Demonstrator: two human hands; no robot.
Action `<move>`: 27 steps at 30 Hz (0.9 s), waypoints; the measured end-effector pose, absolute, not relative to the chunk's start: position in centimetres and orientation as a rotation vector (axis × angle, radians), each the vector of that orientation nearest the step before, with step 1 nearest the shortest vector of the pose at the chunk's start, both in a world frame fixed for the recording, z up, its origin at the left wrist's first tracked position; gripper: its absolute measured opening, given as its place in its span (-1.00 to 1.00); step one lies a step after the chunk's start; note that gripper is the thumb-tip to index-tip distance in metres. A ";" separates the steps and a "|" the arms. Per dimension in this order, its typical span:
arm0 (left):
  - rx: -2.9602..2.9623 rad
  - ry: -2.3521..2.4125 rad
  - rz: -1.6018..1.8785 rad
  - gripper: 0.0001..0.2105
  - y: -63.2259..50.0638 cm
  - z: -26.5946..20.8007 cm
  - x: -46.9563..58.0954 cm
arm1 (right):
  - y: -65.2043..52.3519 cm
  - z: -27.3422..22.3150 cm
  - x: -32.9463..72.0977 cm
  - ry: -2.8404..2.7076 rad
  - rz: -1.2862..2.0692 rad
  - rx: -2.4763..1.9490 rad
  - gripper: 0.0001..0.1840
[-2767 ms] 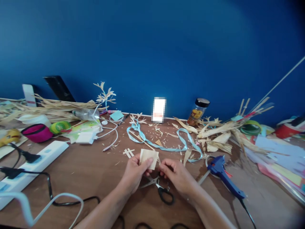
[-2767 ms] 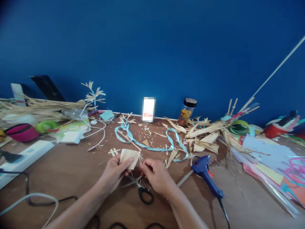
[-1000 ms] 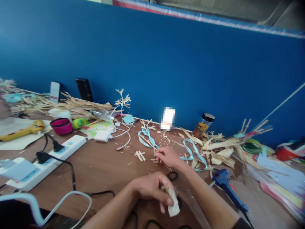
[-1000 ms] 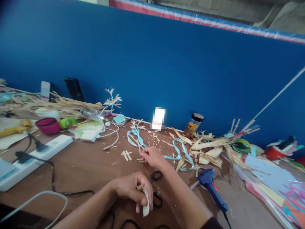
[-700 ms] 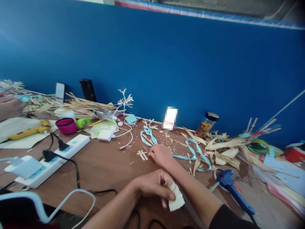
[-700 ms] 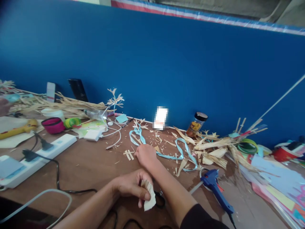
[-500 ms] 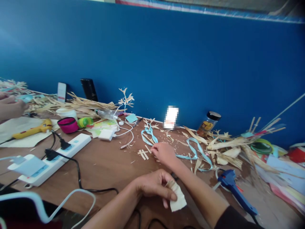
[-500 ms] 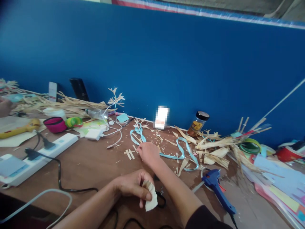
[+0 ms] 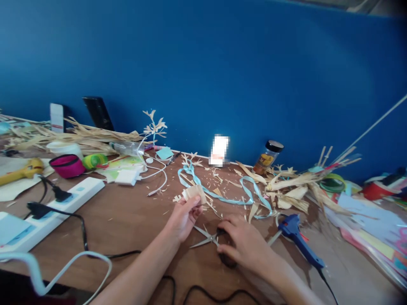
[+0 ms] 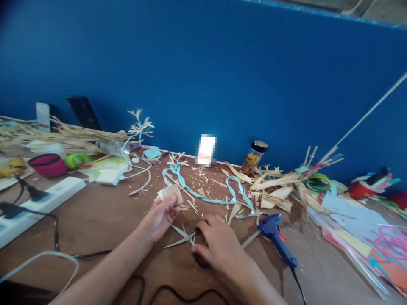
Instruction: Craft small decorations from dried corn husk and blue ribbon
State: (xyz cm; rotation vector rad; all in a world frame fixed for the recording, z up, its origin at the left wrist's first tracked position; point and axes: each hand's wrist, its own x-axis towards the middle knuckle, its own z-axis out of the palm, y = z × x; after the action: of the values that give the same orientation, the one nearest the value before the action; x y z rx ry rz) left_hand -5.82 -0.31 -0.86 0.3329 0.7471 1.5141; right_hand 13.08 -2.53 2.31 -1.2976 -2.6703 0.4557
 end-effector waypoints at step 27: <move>0.219 0.954 1.641 -0.92 0.5 -1.5 -6.2 | -3.3 2.8 17.2 -1.186 2.122 -0.760 -0.49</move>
State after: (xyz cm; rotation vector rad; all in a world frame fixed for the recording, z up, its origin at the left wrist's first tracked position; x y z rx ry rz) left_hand -6.23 0.53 -1.47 0.2187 0.9539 1.6409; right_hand 17.19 -3.35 2.84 -0.7601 -1.1860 2.1224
